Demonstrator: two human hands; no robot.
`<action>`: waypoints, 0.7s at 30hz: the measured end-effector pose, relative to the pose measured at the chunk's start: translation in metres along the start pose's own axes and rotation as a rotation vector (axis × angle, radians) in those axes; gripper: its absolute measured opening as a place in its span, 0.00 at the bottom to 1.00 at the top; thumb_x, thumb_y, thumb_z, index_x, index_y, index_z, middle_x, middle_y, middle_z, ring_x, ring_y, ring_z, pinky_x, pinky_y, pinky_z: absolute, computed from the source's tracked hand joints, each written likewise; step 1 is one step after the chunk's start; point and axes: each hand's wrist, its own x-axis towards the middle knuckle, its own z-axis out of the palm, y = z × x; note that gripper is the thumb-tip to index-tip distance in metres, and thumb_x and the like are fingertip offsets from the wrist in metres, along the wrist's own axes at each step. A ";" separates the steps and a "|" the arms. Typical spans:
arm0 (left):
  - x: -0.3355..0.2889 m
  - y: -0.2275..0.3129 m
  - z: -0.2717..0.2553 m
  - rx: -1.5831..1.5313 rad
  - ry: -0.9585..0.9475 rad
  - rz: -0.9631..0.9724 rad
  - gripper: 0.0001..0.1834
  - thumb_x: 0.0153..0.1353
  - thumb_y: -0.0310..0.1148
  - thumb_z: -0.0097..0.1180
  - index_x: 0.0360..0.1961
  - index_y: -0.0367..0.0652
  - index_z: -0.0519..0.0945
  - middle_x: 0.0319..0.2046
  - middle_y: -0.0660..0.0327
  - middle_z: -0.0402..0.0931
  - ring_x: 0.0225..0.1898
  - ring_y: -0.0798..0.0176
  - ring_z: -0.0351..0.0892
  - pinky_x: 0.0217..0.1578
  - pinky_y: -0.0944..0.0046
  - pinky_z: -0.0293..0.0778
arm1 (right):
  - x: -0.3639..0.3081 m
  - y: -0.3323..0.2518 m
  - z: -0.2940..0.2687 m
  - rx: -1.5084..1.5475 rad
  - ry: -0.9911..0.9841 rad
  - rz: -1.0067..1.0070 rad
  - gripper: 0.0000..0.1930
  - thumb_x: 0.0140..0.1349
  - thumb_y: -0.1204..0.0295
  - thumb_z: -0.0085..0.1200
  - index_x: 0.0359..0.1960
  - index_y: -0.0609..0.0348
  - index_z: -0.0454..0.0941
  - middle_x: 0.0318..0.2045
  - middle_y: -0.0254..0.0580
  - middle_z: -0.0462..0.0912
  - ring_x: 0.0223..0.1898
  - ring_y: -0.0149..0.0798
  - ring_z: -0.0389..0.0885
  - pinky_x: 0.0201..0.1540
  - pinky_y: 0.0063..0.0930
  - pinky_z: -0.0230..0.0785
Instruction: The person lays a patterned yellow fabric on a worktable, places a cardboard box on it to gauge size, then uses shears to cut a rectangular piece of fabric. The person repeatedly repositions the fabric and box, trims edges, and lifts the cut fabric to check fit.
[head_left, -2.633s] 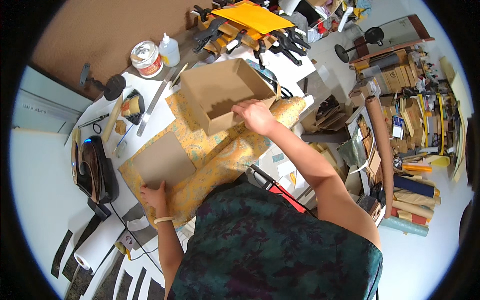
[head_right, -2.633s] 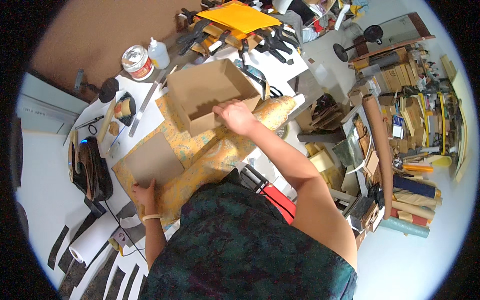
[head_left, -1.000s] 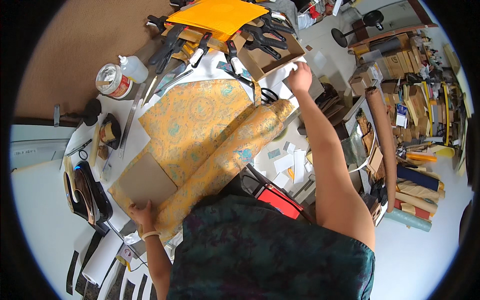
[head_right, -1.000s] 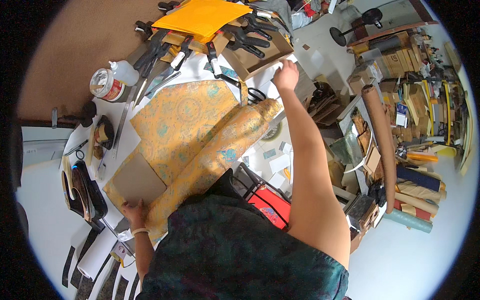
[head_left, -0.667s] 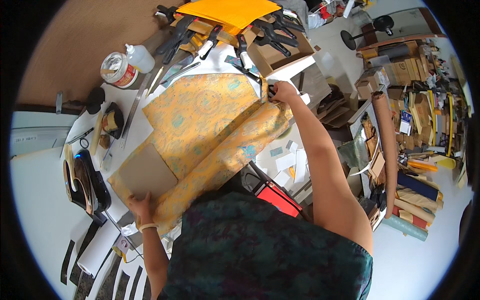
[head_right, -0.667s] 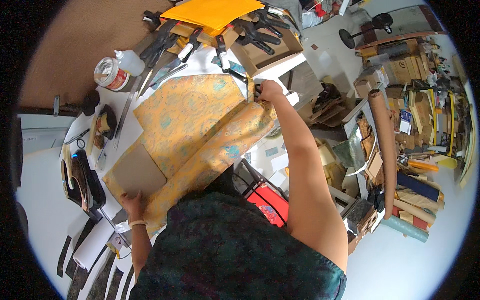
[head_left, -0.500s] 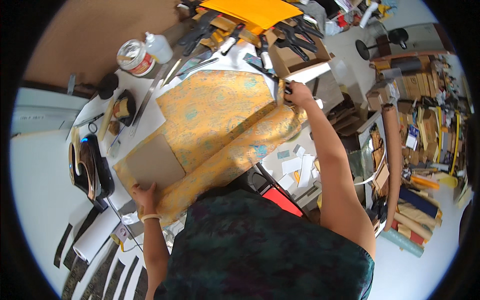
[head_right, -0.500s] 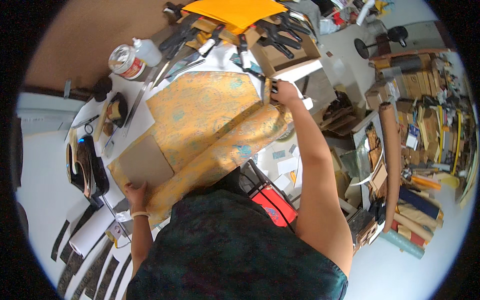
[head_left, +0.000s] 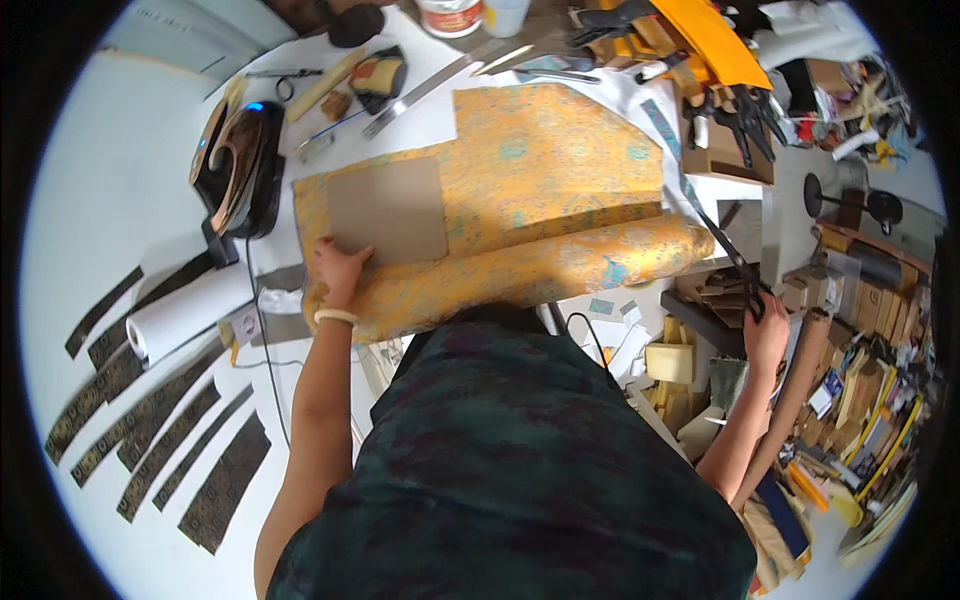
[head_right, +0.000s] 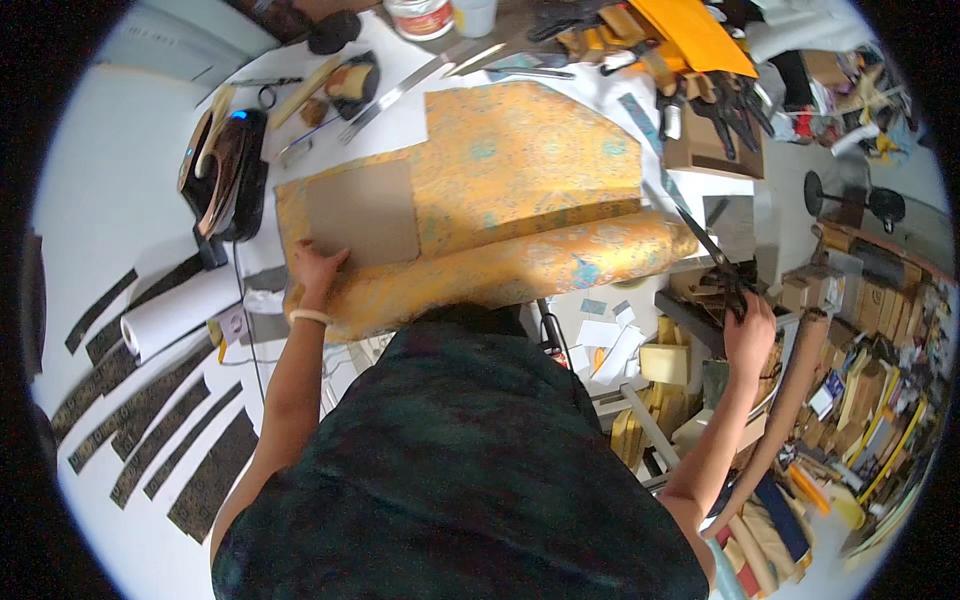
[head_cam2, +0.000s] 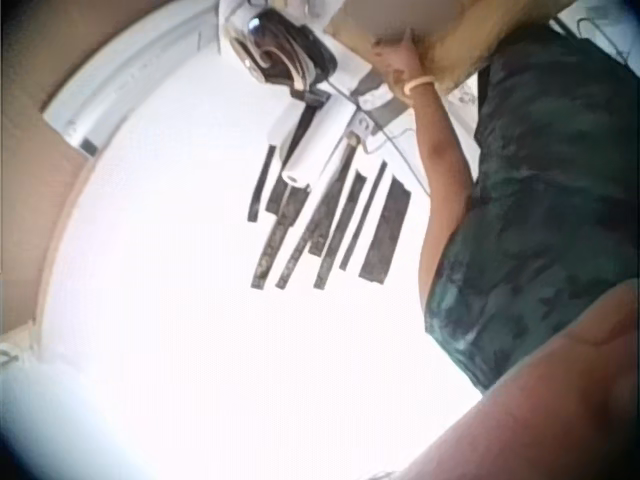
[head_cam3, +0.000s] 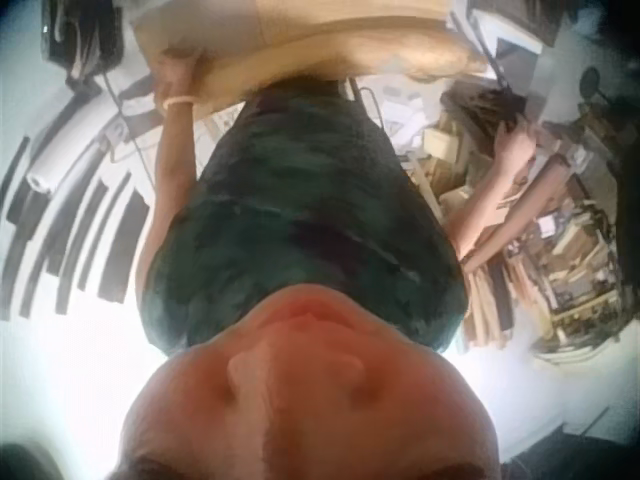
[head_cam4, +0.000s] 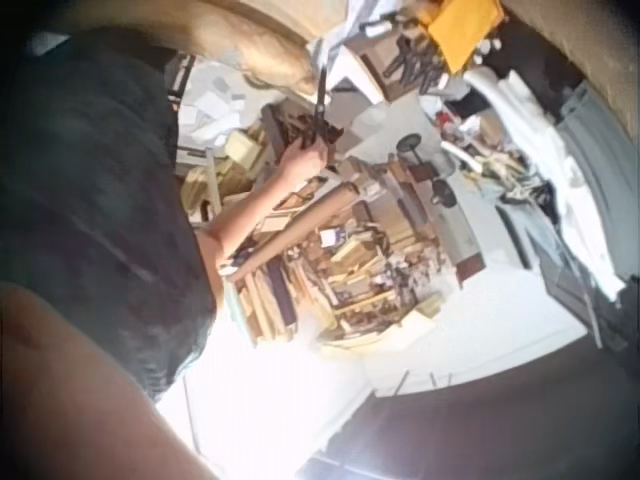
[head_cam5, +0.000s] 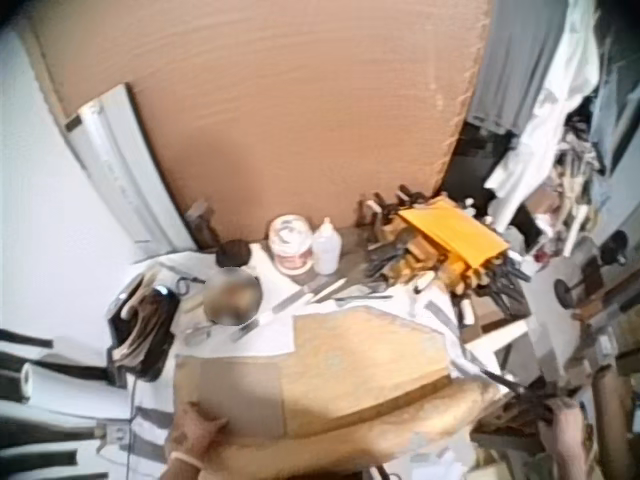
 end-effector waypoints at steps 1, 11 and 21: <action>0.002 -0.012 0.007 -0.017 0.016 -0.022 0.43 0.39 0.51 0.81 0.54 0.42 0.74 0.50 0.51 0.77 0.55 0.44 0.76 0.54 0.48 0.73 | -0.008 0.000 -0.004 0.026 0.030 -0.083 0.21 0.54 0.76 0.64 0.52 0.61 0.78 0.46 0.52 0.83 0.51 0.57 0.81 0.54 0.51 0.74; 0.080 -0.094 -0.026 -1.343 -0.337 -0.461 0.13 0.74 0.35 0.55 0.54 0.42 0.74 0.48 0.60 0.79 0.47 0.58 0.80 0.50 0.49 0.78 | 0.023 -0.288 0.067 1.161 -0.022 -0.395 0.26 0.56 0.74 0.72 0.52 0.60 0.68 0.33 0.36 0.75 0.35 0.30 0.75 0.39 0.25 0.72; 0.018 -0.061 -0.039 -1.298 -0.327 -0.421 0.16 0.75 0.31 0.51 0.60 0.40 0.73 0.55 0.59 0.78 0.56 0.61 0.75 0.59 0.56 0.71 | 0.023 -0.481 0.148 1.211 -0.530 -0.163 0.31 0.53 0.50 0.75 0.41 0.61 0.71 0.28 0.36 0.77 0.31 0.32 0.75 0.37 0.29 0.72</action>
